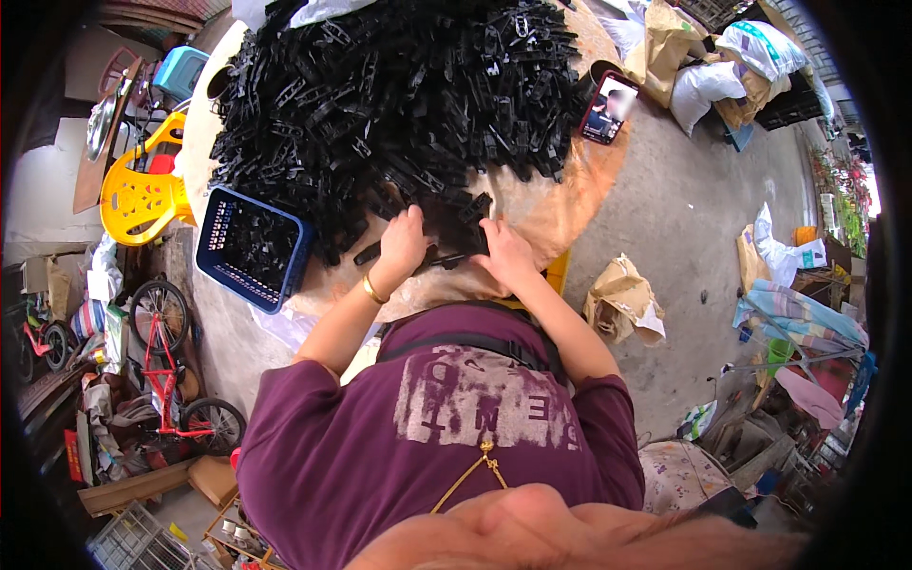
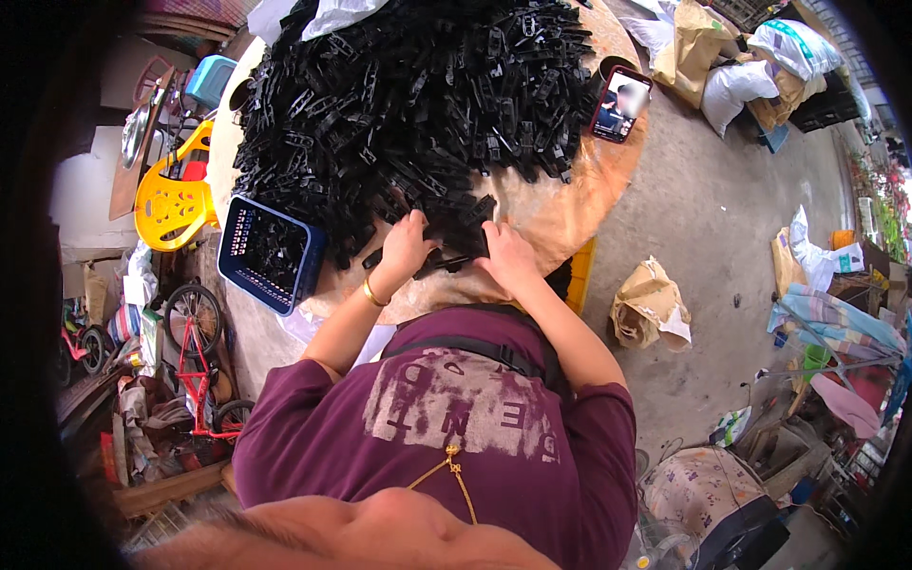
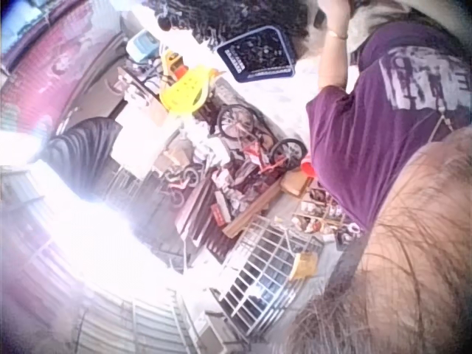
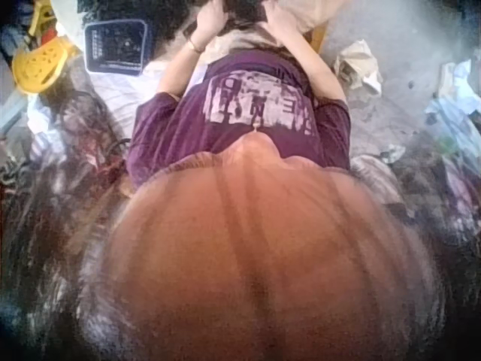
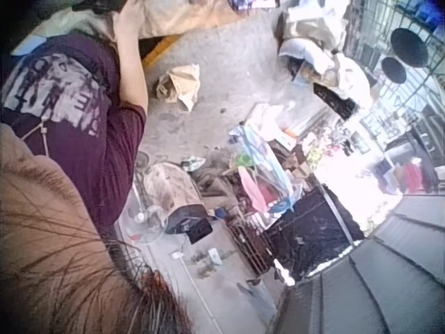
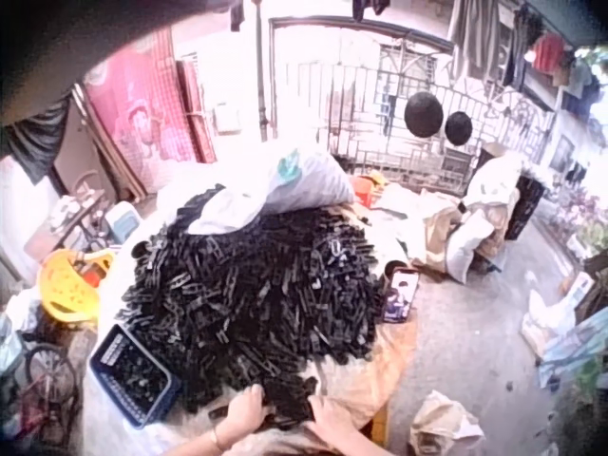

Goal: The person picks up black plastic components from a pile on the table and fits them together by hand, assembling multiple pieces.

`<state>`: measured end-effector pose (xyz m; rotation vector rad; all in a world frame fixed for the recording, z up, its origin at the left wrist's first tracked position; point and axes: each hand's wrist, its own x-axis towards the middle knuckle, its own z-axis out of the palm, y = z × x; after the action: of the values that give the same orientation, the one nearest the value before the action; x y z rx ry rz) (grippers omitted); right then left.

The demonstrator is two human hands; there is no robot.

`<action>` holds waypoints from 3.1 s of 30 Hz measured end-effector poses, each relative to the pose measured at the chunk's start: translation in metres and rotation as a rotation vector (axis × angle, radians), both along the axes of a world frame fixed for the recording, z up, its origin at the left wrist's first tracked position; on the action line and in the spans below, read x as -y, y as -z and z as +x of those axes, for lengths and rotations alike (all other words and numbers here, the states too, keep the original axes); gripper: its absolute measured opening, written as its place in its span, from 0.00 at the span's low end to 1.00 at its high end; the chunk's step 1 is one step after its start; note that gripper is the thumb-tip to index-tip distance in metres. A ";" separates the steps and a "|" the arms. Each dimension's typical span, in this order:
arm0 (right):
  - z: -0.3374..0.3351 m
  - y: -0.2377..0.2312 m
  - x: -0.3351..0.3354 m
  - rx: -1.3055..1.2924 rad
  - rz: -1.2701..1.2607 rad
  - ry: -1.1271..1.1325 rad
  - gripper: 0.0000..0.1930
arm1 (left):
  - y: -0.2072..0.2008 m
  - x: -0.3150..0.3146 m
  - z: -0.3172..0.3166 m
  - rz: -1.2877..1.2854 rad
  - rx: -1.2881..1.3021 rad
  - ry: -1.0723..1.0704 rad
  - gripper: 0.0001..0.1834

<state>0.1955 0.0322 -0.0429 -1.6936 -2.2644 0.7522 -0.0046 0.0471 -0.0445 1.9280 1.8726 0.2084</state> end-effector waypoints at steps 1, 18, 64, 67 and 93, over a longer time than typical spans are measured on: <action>-0.003 0.002 -0.003 0.085 -0.019 0.016 0.24 | 0.008 0.003 -0.005 -0.018 0.041 0.006 0.21; 0.019 0.017 0.003 -0.778 -0.505 0.313 0.14 | -0.001 -0.124 0.004 0.414 0.170 0.142 0.27; 0.000 -0.064 0.020 -0.640 -0.045 0.017 0.13 | -0.049 0.029 0.013 -0.372 1.081 -0.046 0.18; -0.001 -0.070 0.025 -0.607 -0.043 0.016 0.13 | -0.060 0.030 0.009 -0.444 1.137 -0.015 0.18; 0.084 -0.021 0.053 0.151 -0.286 -0.065 0.14 | -0.002 -0.075 -0.030 0.516 0.129 0.166 0.20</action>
<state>0.2792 -0.0205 -0.0216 -1.8636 -2.4191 1.0383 -0.0345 0.1221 -0.0429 2.3204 1.6742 0.8097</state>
